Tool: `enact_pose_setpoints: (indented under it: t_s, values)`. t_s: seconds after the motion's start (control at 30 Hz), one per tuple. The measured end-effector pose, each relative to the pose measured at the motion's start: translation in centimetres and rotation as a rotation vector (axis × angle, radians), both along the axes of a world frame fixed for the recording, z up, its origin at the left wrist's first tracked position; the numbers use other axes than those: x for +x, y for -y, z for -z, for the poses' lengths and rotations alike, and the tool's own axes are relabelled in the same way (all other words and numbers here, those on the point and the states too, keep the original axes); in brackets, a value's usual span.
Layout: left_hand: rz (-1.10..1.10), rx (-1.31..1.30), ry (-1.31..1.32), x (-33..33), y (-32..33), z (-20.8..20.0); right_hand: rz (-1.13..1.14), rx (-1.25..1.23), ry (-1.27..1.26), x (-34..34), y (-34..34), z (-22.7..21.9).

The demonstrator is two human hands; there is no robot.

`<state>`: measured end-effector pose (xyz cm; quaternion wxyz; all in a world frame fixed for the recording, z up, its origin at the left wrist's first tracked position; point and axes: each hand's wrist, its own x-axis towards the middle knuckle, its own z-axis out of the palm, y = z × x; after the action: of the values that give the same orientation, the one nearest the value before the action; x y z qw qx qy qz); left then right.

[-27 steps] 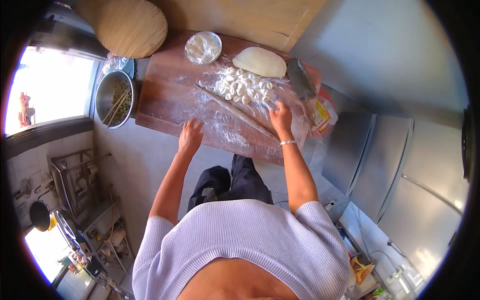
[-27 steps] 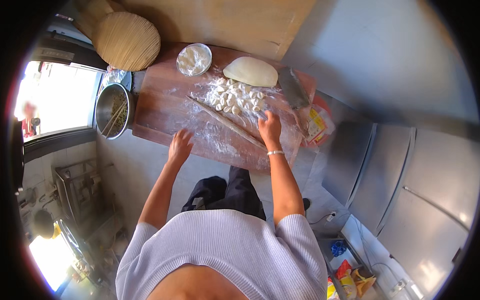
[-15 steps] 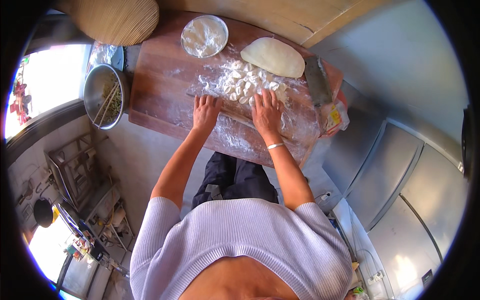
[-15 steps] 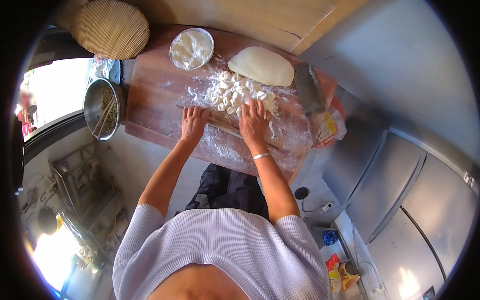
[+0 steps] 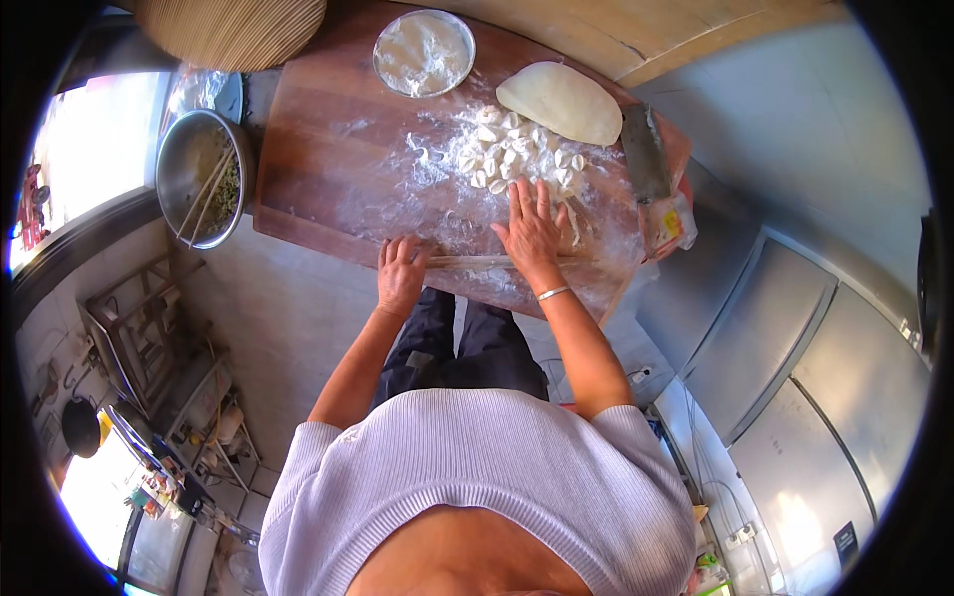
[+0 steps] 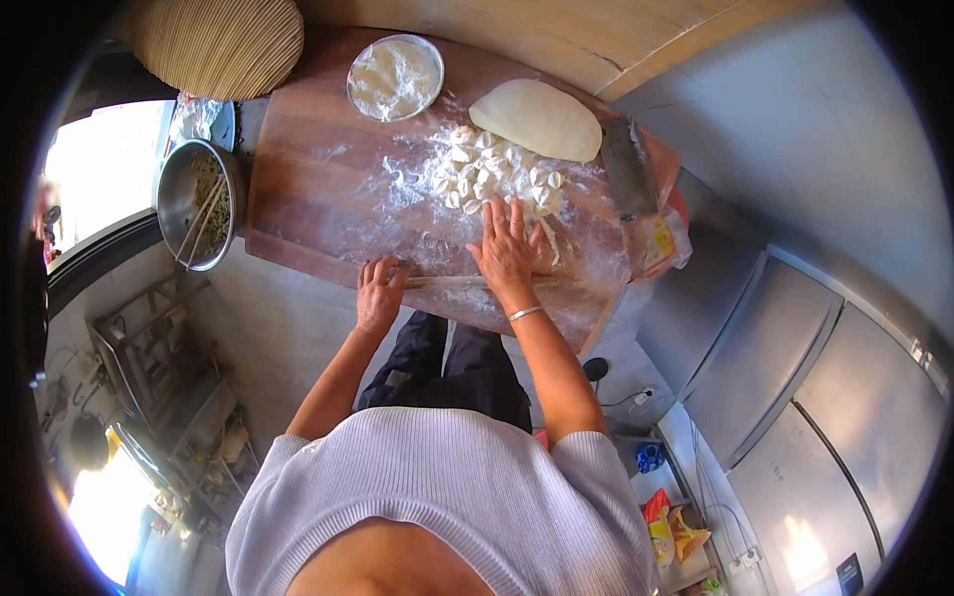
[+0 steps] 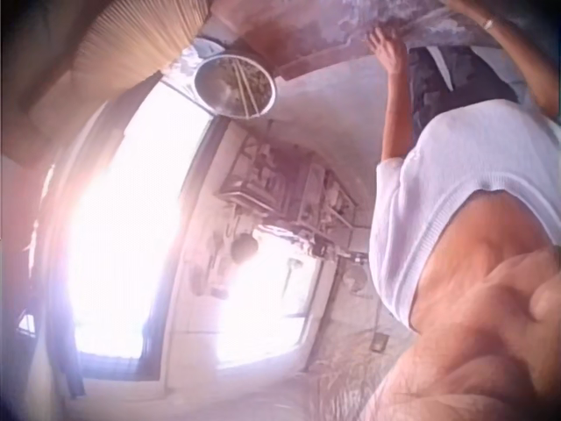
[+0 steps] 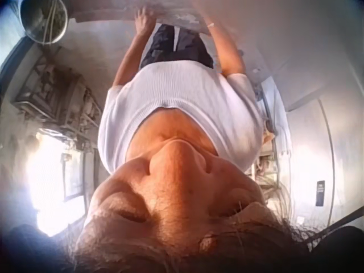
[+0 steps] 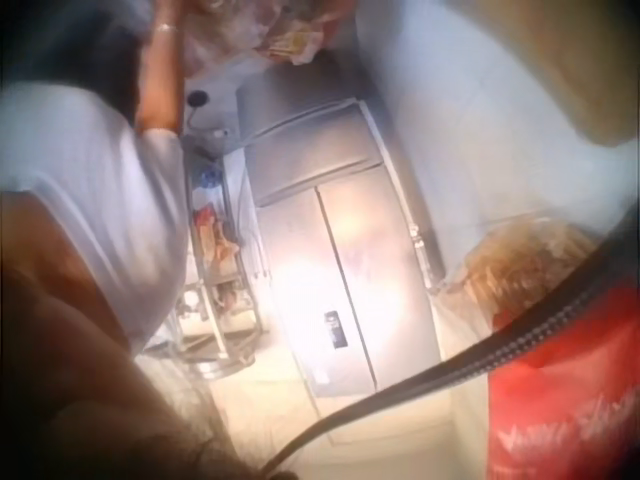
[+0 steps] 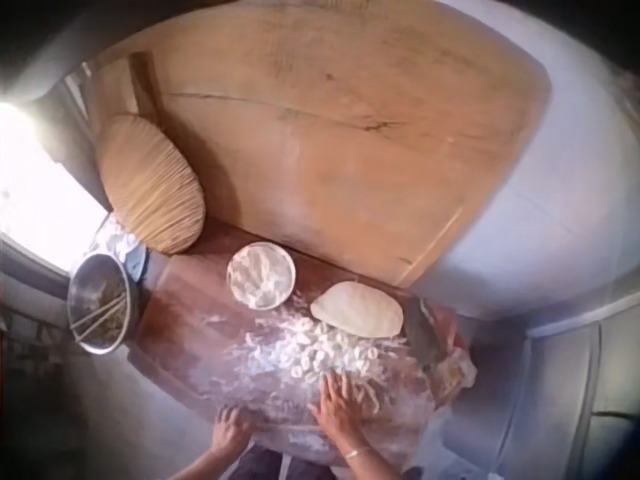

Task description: The person repeatedly rolls small dough balls into thin, round discs using a rolling pin on a floured wooden board. They pick up each dough ball, flatten it, and roll it out, then set the finished disc aside on the board. A bowl of filling and a larger piece of dough are visible nearby.

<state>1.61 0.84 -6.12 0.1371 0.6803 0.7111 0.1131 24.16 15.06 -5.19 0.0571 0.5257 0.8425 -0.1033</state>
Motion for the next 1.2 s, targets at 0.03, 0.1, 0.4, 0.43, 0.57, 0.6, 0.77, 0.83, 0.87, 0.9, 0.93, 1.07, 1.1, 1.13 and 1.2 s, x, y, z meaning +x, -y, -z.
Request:
enact_pose_setpoints:
  t_s: [0.03, 0.1, 0.4, 0.43, 0.57, 0.6, 0.77, 0.83, 0.87, 0.9, 0.93, 1.07, 1.1, 1.13, 1.2]
  values:
    - [0.0, 0.006, -0.003, -0.1, -0.1, -0.1, -0.012, -0.007, 0.021, -0.2, -0.1, 0.0]
    - [-0.006, -0.023, 0.01, -0.5, -0.3, -0.2, -0.032, -0.015, 0.058, -0.7, -0.3, -0.4]
    - [0.062, 0.008, 0.05, -1.1, -0.1, 0.4, 0.257, -0.084, -0.193, -0.6, 6.8, -2.4]
    - [0.069, -0.004, 0.047, -1.3, 0.1, 0.6, 0.267, -0.053, -0.227, 0.1, 7.1, -2.0]
    - [0.077, -0.009, 0.067, -1.5, 0.8, 0.4, 0.031, 0.018, -0.166, 2.0, 7.4, -1.4]
    - [0.082, -0.009, 0.072, -1.5, 0.8, 0.3, -0.049, 0.018, -0.129, 2.4, 7.3, -1.4]
    - [0.107, -0.002, 0.086, -1.8, 0.8, -0.1, -0.153, -0.135, -0.097, 3.7, 6.4, -0.4]
    - [0.109, 0.0, 0.075, -2.0, 0.7, 0.0, -0.16, -0.13, -0.044, 3.3, 6.2, -0.3]
    - [0.111, 0.001, 0.071, -2.0, 0.6, 0.0, -0.162, -0.126, -0.017, 3.2, 6.3, -0.3]
    - [0.102, 0.008, 0.093, -1.9, 0.6, 0.1, -0.111, -0.142, -0.024, 2.9, 6.4, -0.5]
    - [0.092, 0.015, 0.118, -1.7, 0.6, 0.2, -0.06, -0.158, -0.03, 2.3, 6.8, -0.9]
    - [0.055, -0.04, 0.144, -1.1, 0.8, 0.4, 0.166, -0.068, -0.234, 0.7, 8.0, -1.0]
    - [0.057, -0.045, 0.134, -1.2, 1.0, 0.2, 0.206, -0.01, -0.312, 1.0, 7.9, -0.4]
    - [0.058, -0.046, 0.122, -1.5, 0.7, 0.3, 0.244, 0.053, -0.39, 1.0, 7.1, -0.1]
    - [0.054, -0.043, 0.124, -1.8, 0.4, 0.2, 0.366, 0.079, -0.556, 2.2, 5.4, 0.4]
